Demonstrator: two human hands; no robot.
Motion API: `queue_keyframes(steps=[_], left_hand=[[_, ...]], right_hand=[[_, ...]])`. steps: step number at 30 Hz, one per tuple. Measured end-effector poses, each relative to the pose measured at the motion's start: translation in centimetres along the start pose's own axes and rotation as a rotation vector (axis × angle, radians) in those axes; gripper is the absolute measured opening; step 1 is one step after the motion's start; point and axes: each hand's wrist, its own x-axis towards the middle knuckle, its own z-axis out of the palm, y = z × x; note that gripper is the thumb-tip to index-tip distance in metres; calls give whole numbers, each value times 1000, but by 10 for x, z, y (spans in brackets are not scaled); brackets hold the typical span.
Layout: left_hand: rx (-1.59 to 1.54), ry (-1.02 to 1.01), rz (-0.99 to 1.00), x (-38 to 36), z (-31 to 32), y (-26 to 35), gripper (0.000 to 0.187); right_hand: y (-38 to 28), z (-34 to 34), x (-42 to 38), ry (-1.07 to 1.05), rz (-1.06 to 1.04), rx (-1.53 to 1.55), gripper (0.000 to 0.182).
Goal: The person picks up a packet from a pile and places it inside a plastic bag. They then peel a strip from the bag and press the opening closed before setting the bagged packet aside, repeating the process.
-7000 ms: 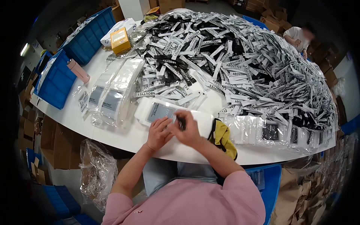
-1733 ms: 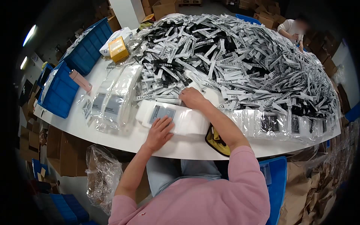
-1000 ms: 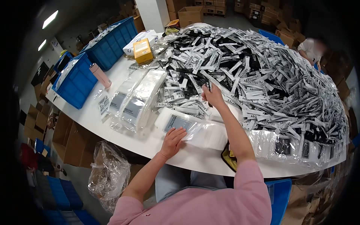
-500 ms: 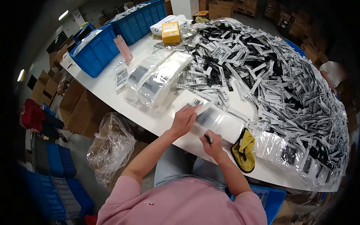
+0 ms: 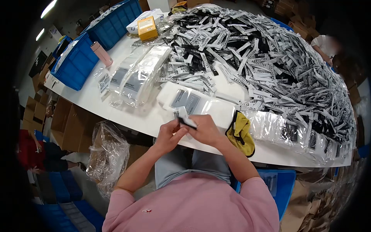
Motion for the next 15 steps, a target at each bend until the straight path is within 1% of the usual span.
queue_keyframes(steps=[2, 3, 4, 6, 7, 8, 10, 11, 12, 14, 15], left_hand=[[-358, 64, -17, 1, 4, -22, 15], [-669, 112, -181, 2, 4, -8, 14], [-670, 109, -183, 2, 2, -2, 14], [-532, 114, -127, 3, -2, 3, 15], [-370, 140, -83, 4, -1, -2, 16], [-373, 140, -87, 6, -2, -4, 16], [39, 105, -2, 10, -8, -6, 17], [14, 123, 32, 11, -10, -15, 20], [13, 120, 30, 13, -10, -17, 20], [-159, 183, -10, 15, -10, -21, 20], [-160, 187, -12, 17, -11, -24, 20]], right_hand=[[-4, 10, -2, 41, -176, -175, 17], [-7, 8, -2, 37, -160, -74, 21], [-3, 8, -1, 39, -157, -74, 21], [7, 10, 0, -24, 26, 87, 30], [4, 17, 2, 115, -107, 41, 27], [4, 18, 1, 111, -102, 42, 27], [2, 21, -2, 82, -212, -298, 19], [2, 25, -3, 135, -276, -275, 18], [0, 24, -4, 136, -273, -275, 18], [-4, 22, -7, 98, -291, -329, 19], [-4, 25, -8, 93, -292, -328, 19]])
